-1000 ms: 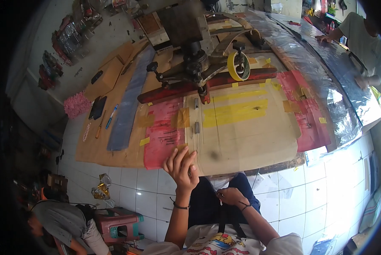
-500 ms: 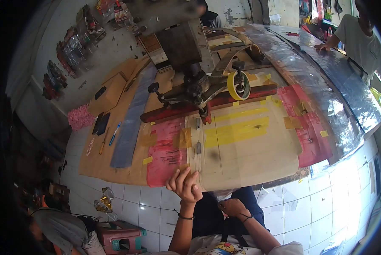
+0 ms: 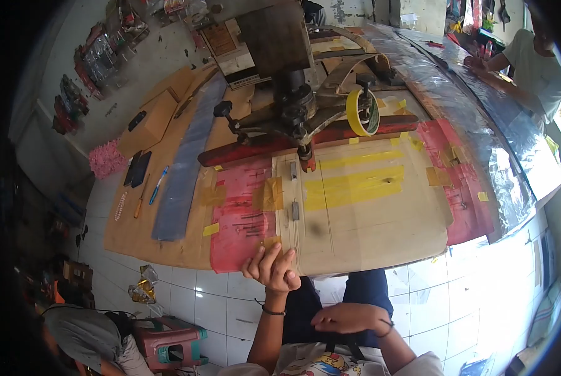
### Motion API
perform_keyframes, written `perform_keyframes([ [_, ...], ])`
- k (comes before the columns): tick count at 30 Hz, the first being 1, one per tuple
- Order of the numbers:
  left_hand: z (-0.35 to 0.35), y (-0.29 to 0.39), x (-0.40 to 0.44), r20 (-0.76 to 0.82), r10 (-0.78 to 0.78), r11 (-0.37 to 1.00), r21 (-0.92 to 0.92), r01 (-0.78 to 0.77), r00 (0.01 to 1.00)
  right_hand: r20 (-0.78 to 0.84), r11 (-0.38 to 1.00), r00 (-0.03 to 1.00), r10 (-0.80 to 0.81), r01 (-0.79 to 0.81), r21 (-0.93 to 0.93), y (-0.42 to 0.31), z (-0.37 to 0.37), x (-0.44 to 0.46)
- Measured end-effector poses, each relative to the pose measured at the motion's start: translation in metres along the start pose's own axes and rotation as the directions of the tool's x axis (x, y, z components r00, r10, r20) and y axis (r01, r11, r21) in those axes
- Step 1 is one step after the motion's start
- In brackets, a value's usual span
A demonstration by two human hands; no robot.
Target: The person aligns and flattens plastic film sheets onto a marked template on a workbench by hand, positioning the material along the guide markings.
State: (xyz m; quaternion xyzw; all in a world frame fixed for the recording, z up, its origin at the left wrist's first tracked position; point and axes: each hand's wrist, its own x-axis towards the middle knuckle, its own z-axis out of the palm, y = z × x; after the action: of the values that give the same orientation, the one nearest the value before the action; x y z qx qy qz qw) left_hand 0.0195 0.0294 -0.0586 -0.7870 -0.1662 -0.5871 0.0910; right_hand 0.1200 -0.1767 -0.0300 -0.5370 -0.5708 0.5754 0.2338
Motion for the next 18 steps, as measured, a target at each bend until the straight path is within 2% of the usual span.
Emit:
perform_keyframes([
  [2,0.001,0.001,0.001,-0.005,0.004,1.000,-0.004,-0.004,1.000,0.059,0.939,0.938,-0.342,0.338,0.065,-0.059,-0.030,-0.032],
  [3,0.001,0.000,0.002,-0.005,0.019,1.000,-0.003,-0.019,1.000,-0.015,0.871,0.874,-0.485,0.484,0.083,-0.083,-0.046,-0.046],
  [4,0.001,-0.001,0.003,-0.006,0.035,0.999,0.002,-0.035,0.999,-0.158,0.771,0.763,-0.626,0.637,0.022,-0.087,-0.061,-0.050],
  [5,0.001,-0.001,0.003,-0.008,0.052,0.999,0.009,-0.052,0.999,-0.379,0.695,0.635,-0.673,0.718,-0.030,-0.094,-0.075,-0.051],
  [6,0.000,-0.001,0.003,0.001,0.046,0.999,0.008,-0.046,0.999,-0.555,0.881,0.684,-0.473,0.362,-0.305,-0.109,-0.087,-0.056],
  [7,-0.001,0.000,0.003,0.012,0.041,0.999,0.007,-0.041,0.999,-0.646,0.837,0.549,-0.531,0.216,-0.504,-0.108,-0.104,-0.039],
  [8,-0.002,0.000,0.004,0.022,0.040,0.999,0.005,-0.040,0.999,-0.716,0.815,0.499,-0.489,-0.031,-0.579,-0.116,-0.115,-0.028],
  [9,-0.004,0.001,0.003,0.031,0.033,0.999,-0.006,-0.033,0.999,-0.729,0.770,0.498,-0.469,-0.174,-0.614,-0.106,-0.128,-0.017],
  [12,-0.005,-0.002,0.004,0.046,0.027,1.000,-0.016,-0.026,0.999,-0.634,0.582,0.622,-0.460,-0.328,-0.744,-0.093,-0.135,0.002],
  [15,-0.007,0.001,0.006,0.061,0.018,1.000,-0.011,-0.017,0.998,-0.686,0.630,0.620,-0.380,-0.370,-0.683,-0.094,-0.136,0.005],
  [18,-0.006,0.002,0.007,0.053,0.017,1.000,-0.016,-0.017,0.998,-0.731,0.610,0.577,-0.364,-0.445,-0.656,-0.089,-0.134,0.005],
])
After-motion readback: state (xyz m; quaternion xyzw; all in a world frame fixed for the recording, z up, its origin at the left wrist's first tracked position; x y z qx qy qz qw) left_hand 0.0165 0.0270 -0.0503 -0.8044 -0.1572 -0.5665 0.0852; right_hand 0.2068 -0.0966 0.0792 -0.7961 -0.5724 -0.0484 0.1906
